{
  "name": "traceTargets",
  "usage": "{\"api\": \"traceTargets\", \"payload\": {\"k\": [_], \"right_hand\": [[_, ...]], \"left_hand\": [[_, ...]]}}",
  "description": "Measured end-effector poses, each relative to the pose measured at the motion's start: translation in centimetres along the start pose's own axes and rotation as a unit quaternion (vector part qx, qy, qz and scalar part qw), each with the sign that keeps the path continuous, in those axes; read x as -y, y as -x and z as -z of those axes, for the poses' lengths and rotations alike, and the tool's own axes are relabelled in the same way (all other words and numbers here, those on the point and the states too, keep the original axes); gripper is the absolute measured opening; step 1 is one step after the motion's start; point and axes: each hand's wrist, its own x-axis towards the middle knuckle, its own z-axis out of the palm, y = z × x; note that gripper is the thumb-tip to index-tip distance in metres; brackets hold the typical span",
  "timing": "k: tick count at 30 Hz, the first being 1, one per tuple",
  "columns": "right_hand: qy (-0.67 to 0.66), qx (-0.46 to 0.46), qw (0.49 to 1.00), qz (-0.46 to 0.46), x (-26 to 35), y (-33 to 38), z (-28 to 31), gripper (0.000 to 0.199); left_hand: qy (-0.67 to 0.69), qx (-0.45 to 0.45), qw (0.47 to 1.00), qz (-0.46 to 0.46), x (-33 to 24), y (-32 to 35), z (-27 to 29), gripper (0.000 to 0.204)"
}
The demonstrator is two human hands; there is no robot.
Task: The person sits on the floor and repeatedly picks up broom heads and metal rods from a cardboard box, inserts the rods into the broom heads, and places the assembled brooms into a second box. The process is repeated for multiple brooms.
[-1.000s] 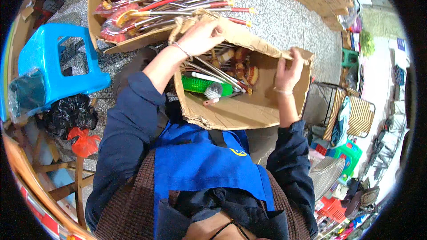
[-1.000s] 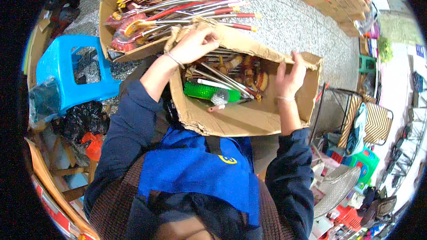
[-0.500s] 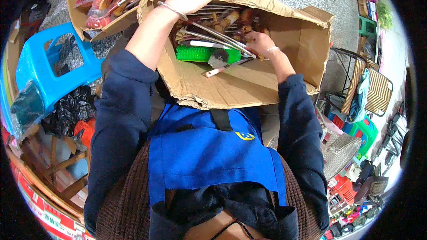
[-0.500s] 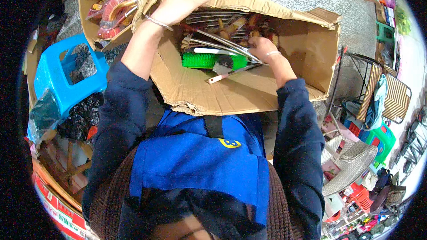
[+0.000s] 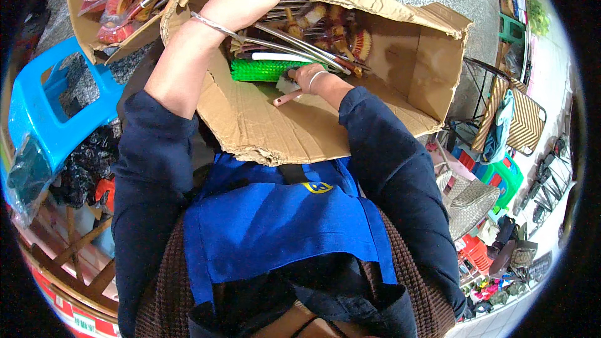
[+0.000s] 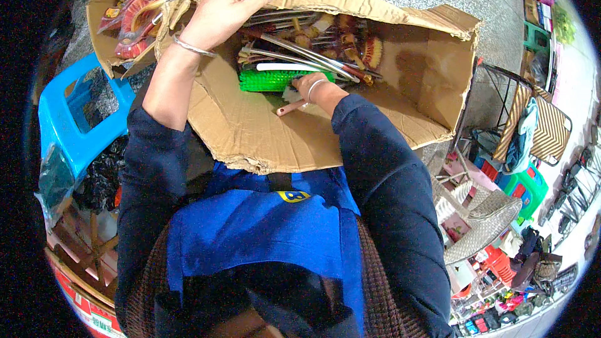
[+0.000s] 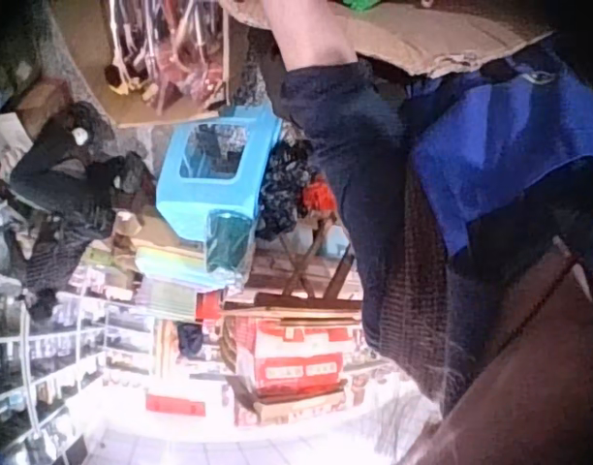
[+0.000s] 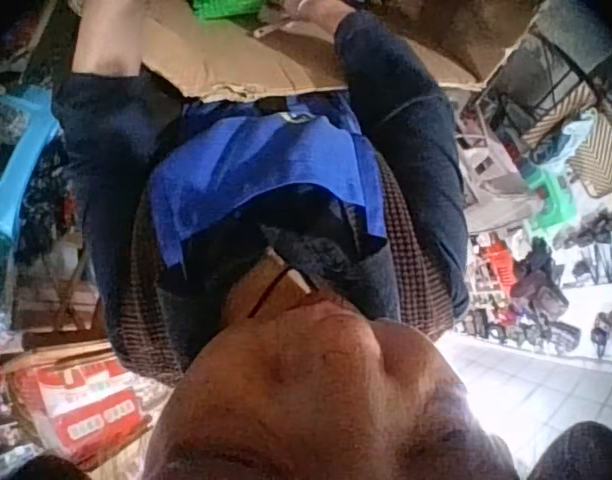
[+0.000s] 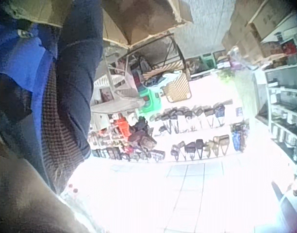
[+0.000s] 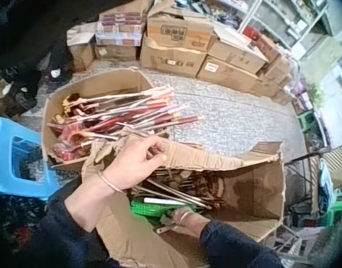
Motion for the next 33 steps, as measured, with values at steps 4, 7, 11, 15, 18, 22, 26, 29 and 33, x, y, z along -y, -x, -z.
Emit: {"api": "traceTargets", "payload": {"k": [4,7,11,15,18,22,26,29,33], "right_hand": [[0.023,-0.016,1.0,0.005,-0.1,-1.2,-2.4,0.064],[-0.027,-0.097,0.994,-0.038,-0.2,-2.1,-4.8,0.059],[-0.025,-0.253,0.967,-0.017,-0.8,-2.5,-7.0,0.039],[-0.02,-0.345,0.938,-0.016,-2.2,-2.7,-5.2,0.046],[-0.106,-0.377,0.919,-0.035,-3.8,-3.1,-1.8,0.042],[-0.144,-0.409,0.898,-0.075,-5.5,-4.5,1.7,0.036],[-0.014,-0.372,0.928,-0.011,-5.3,-6.8,2.4,0.04],[0.006,-0.272,0.962,-0.015,-2.9,-8.5,1.4,0.029],[-0.095,-0.256,0.961,-0.036,0.0,-9.4,-1.2,0.037]], "left_hand": [[0.002,-0.004,1.0,-0.014,0.3,0.1,-0.1,0.017],[0.03,-0.009,0.999,-0.016,0.6,0.2,-0.4,0.02],[0.032,-0.019,0.999,-0.029,0.8,0.4,-0.4,0.017],[-0.006,-0.017,0.999,-0.039,0.7,0.4,-0.3,0.018],[-0.017,-0.025,0.999,-0.042,0.4,0.4,-0.2,0.019],[-0.016,-0.015,1.0,-0.017,0.2,0.3,-0.1,0.019],[-0.019,-0.016,1.0,-0.011,0.1,0.3,-0.1,0.019],[-0.031,-0.019,0.999,-0.023,0.1,0.2,-0.1,0.019],[-0.017,-0.019,1.0,-0.017,0.3,0.3,-0.2,0.019]]}}
